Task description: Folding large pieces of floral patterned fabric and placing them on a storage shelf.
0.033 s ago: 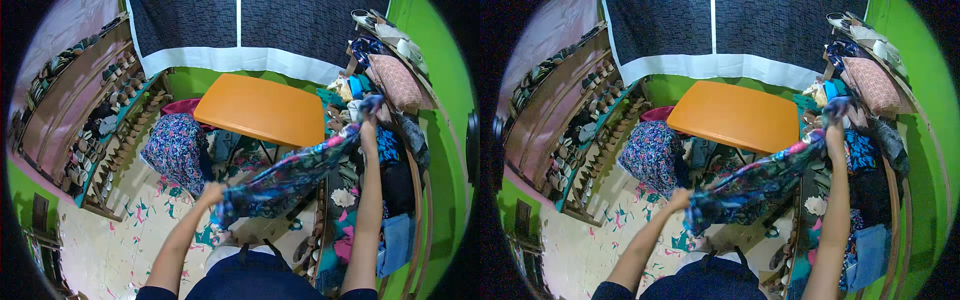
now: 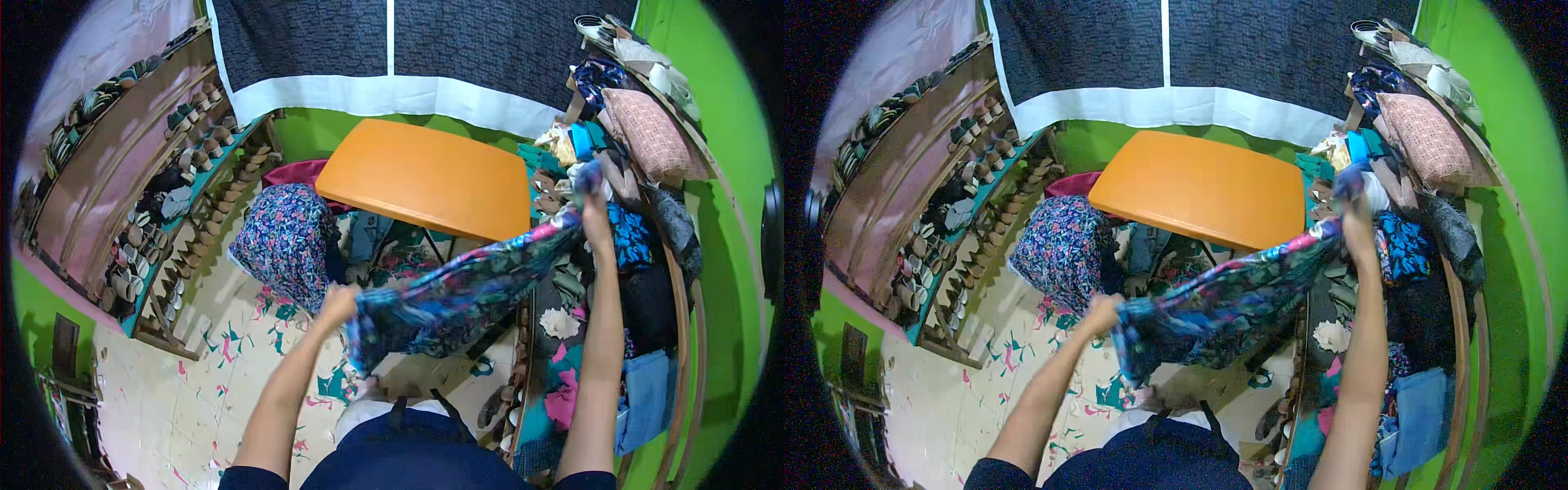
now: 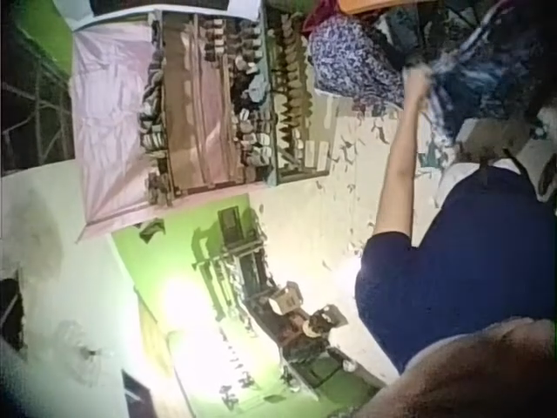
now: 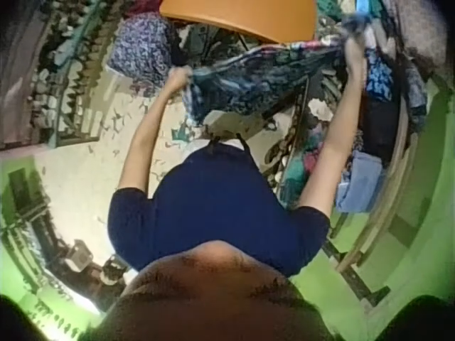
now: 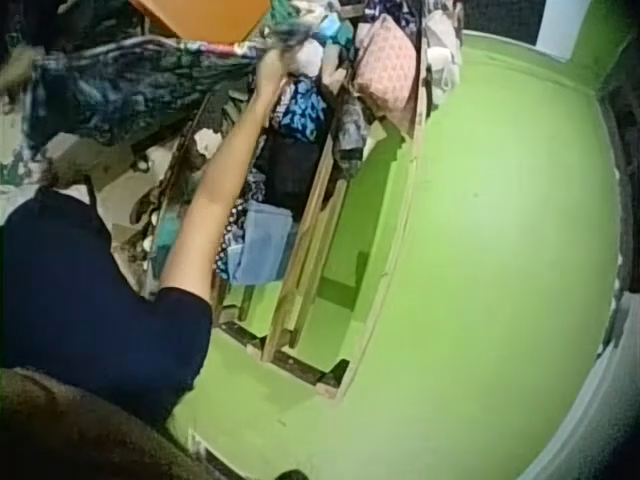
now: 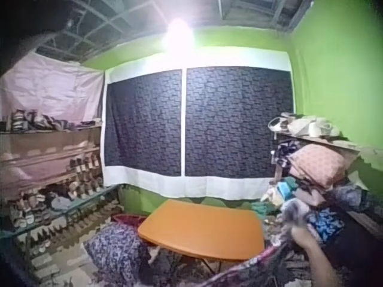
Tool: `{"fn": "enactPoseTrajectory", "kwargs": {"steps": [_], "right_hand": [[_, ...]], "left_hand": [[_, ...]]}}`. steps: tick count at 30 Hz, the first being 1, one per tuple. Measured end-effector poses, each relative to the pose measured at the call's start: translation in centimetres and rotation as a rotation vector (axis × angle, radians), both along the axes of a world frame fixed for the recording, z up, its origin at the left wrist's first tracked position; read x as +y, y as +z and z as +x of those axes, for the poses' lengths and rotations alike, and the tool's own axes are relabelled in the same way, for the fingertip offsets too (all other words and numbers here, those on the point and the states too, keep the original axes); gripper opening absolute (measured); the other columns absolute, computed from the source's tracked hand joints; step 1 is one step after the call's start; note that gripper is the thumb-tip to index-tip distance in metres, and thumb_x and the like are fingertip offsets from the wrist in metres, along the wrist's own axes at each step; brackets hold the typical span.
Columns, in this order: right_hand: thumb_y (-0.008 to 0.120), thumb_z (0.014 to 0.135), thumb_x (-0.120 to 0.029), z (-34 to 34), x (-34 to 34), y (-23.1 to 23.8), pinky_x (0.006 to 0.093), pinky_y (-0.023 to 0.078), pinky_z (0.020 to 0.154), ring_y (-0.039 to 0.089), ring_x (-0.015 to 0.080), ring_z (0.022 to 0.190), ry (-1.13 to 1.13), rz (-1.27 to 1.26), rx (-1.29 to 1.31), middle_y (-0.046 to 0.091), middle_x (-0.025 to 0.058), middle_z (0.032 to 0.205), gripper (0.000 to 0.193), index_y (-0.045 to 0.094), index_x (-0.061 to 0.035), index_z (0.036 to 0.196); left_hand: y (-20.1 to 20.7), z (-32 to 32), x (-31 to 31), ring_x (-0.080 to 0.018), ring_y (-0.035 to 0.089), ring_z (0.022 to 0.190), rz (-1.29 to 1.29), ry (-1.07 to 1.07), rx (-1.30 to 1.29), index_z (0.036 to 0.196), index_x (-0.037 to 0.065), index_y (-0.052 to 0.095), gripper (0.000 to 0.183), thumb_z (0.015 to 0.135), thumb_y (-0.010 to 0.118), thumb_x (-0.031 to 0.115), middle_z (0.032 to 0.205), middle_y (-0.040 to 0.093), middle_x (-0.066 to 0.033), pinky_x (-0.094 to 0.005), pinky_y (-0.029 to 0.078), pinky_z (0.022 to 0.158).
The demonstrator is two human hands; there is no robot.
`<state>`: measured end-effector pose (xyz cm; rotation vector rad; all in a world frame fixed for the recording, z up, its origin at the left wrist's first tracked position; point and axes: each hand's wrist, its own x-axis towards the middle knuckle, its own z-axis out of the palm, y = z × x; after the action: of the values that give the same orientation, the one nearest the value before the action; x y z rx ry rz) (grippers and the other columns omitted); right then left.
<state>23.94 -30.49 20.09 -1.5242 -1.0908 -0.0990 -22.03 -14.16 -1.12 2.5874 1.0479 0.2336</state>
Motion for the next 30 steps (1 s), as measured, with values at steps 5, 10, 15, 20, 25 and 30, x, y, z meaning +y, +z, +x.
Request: {"fn": "enactPoseTrajectory", "kwargs": {"steps": [5, 10, 15, 20, 25, 30], "right_hand": [[0.069, 0.058, -0.049, -5.5, -0.1, -1.4, 0.0398, 0.039, 0.074, 0.052, 0.0322, 0.086, -0.028, -0.688, -0.930, 0.050, 0.0212, 0.085, 0.072, 0.043, -0.0132, 0.114], [0.052, 0.065, -0.005, 2.5, 1.7, -4.1, 0.0423, 0.046, 0.060, 0.058, 0.0314, 0.068, -0.180, -0.468, -0.922, 0.058, 0.0107, 0.074, 0.031, 0.058, -0.0142, 0.094], [0.046, 0.069, -0.008, 3.3, 7.5, -1.3, 0.0461, 0.043, 0.065, 0.055, 0.0367, 0.079, -0.394, -0.438, -0.764, 0.058, 0.0168, 0.082, 0.022, 0.056, -0.0067, 0.089], [0.040, 0.073, -0.008, 7.0, 14.7, -0.4, 0.0451, 0.041, 0.073, 0.053, 0.0430, 0.082, -0.314, -0.298, -0.215, 0.057, 0.0264, 0.085, 0.032, 0.054, -0.0006, 0.100], [0.034, 0.074, -0.003, 15.1, 21.7, -0.4, 0.0350, 0.040, 0.078, 0.055, 0.0292, 0.086, -0.322, -0.156, 0.084, 0.060, 0.0178, 0.093, 0.037, 0.054, 0.0051, 0.104], [0.044, 0.089, -0.028, 20.2, 28.1, 4.1, 0.0253, 0.039, 0.076, 0.049, 0.0124, 0.086, -0.094, 0.373, 0.508, 0.054, 0.0029, 0.096, 0.034, 0.051, -0.0011, 0.108]], "left_hand": [[6.9, -0.6, 6.4, -0.0454, 0.052, 0.086, 0.045, 0.379, -0.520, 0.100, 0.003, 0.046, 0.029, 0.072, 0.039, 0.003, 0.085, 0.055, -0.0299, -0.0463, 0.041, 0.072], [14.8, 1.3, 8.4, -0.0308, 0.058, 0.065, 0.557, -0.074, -0.104, 0.105, 0.009, 0.045, 0.049, 0.065, 0.066, 0.029, 0.077, 0.058, -0.0115, -0.0379, 0.045, 0.053], [10.9, 2.6, 12.6, -0.0179, 0.056, 0.051, 1.002, 0.132, 0.104, 0.109, 0.007, 0.051, 0.043, 0.067, 0.056, 0.015, 0.061, 0.052, -0.0036, -0.0296, 0.043, 0.043], [10.4, 3.4, 19.7, -0.0303, 0.059, 0.061, 0.529, 0.493, 0.075, 0.092, 0.008, 0.056, 0.022, 0.071, 0.047, 0.011, 0.076, 0.061, -0.0187, -0.0475, 0.044, 0.062], [18.3, 8.6, 29.6, -0.0391, 0.057, 0.084, 0.201, 0.541, -0.175, 0.096, 0.007, 0.055, 0.026, 0.076, 0.042, 0.018, 0.089, 0.060, -0.0204, -0.0474, 0.044, 0.072], [27.7, 15.6, 39.3, -0.0396, 0.056, 0.085, 0.423, 0.452, -0.243, 0.100, 0.007, 0.054, 0.030, 0.075, 0.042, 0.014, 0.086, 0.060, -0.0217, -0.0484, 0.044, 0.071]]}}
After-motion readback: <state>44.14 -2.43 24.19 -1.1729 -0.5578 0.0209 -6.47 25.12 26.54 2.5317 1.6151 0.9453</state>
